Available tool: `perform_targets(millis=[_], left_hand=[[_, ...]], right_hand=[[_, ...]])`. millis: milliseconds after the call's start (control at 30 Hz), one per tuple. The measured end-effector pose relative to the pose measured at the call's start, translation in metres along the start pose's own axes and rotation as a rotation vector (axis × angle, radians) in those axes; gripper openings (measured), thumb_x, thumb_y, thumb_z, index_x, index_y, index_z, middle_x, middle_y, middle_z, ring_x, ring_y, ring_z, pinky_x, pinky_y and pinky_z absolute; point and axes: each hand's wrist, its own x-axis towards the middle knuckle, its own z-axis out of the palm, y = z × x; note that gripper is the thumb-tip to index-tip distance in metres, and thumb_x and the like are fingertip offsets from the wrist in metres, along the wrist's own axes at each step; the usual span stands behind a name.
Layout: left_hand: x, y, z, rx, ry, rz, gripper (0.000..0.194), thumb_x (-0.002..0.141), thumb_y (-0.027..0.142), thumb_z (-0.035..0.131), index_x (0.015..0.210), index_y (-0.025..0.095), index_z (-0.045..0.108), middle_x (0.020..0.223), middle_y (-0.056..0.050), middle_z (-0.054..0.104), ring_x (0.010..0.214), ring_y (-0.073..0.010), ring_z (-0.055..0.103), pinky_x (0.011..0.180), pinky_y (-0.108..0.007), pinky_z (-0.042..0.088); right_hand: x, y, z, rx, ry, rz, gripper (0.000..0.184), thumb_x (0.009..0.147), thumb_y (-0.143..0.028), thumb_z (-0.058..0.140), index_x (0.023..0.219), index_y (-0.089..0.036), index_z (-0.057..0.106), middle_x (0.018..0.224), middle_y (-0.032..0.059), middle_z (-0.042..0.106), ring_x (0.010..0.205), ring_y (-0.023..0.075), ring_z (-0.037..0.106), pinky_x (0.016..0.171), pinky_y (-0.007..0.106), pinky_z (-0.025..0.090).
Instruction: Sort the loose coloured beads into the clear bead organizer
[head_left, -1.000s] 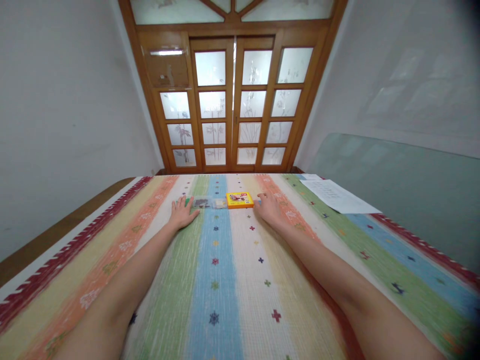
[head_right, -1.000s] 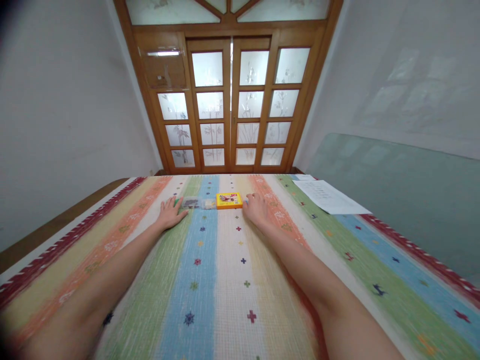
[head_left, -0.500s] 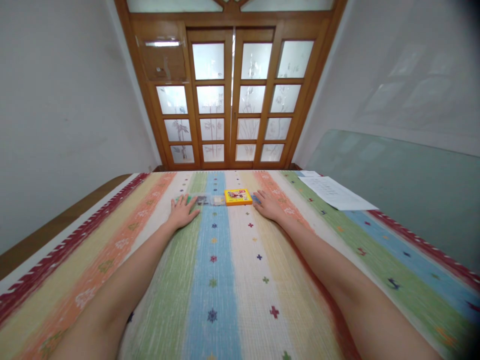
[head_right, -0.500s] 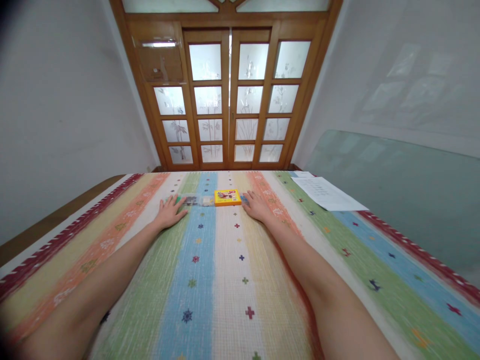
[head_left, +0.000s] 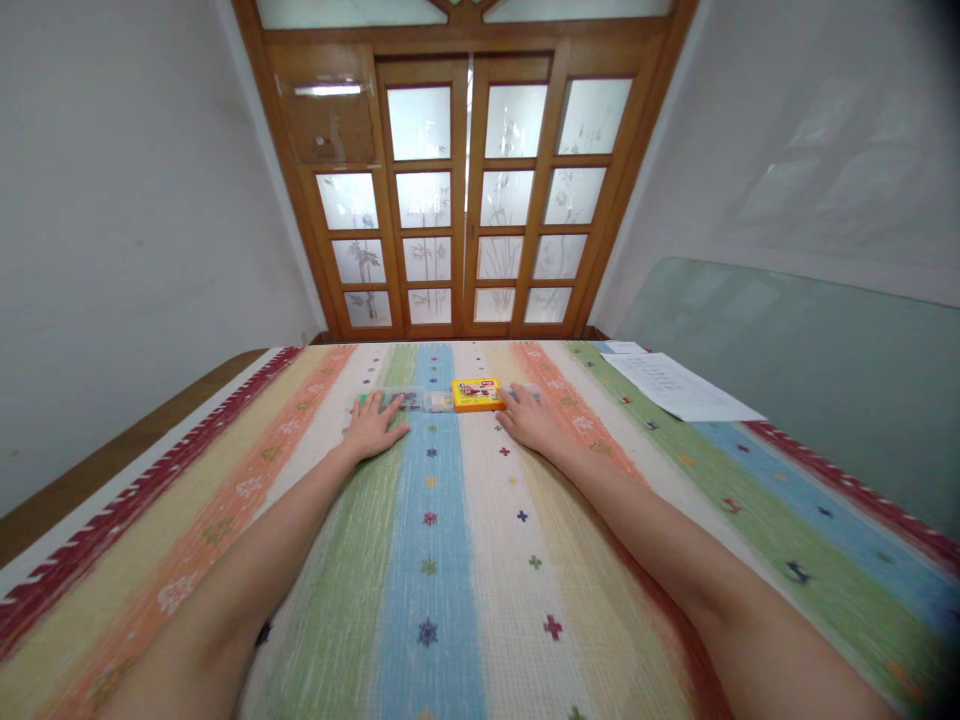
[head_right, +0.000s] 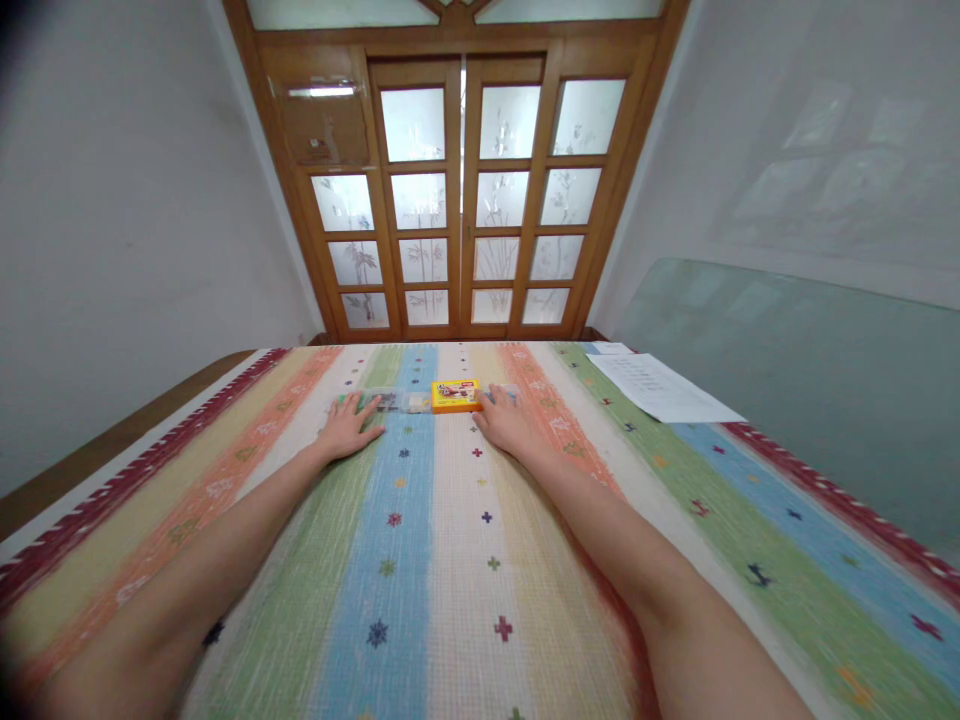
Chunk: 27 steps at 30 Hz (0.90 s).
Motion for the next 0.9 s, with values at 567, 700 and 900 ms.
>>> perform_targets(millis=[567, 700, 900], left_hand=[[0.039, 0.103, 0.005, -0.083, -0.057, -0.025, 0.086, 0.091, 0.08, 0.031, 0.164, 0.033, 0.026, 0.173, -0.01, 0.013, 0.159, -0.0407, 0.005, 0.123, -0.064, 0.0], [0.058, 0.134, 0.01, -0.106, -0.065, -0.014, 0.088, 0.09, 0.08, 0.034, 0.163, 0.032, 0.029, 0.173, -0.011, 0.012, 0.158, -0.043, 0.003, 0.122, -0.066, -0.002], [0.072, 0.16, 0.013, -0.189, -0.073, 0.036, 0.09, 0.088, 0.082, 0.038, 0.163, 0.033, 0.026, 0.172, -0.013, 0.014, 0.158, -0.0428, 0.006, 0.122, -0.066, -0.001]], right_hand=[[0.001, 0.05, 0.008, 0.001, -0.056, 0.176, 0.069, 0.101, -0.062, 0.036, 0.159, -0.026, 0.037, 0.162, 0.0198, 0.034, 0.148, 0.0432, 0.029, 0.118, 0.064, 0.017], [-0.003, 0.085, 0.01, -0.029, -0.031, 0.16, 0.067, 0.102, -0.059, 0.035, 0.158, -0.024, 0.039, 0.161, 0.0198, 0.037, 0.149, 0.0402, 0.029, 0.119, 0.062, 0.017], [-0.009, 0.123, 0.012, -0.063, -0.028, 0.177, 0.067, 0.101, -0.061, 0.037, 0.158, -0.026, 0.04, 0.159, 0.0192, 0.039, 0.148, 0.0391, 0.03, 0.118, 0.062, 0.021]])
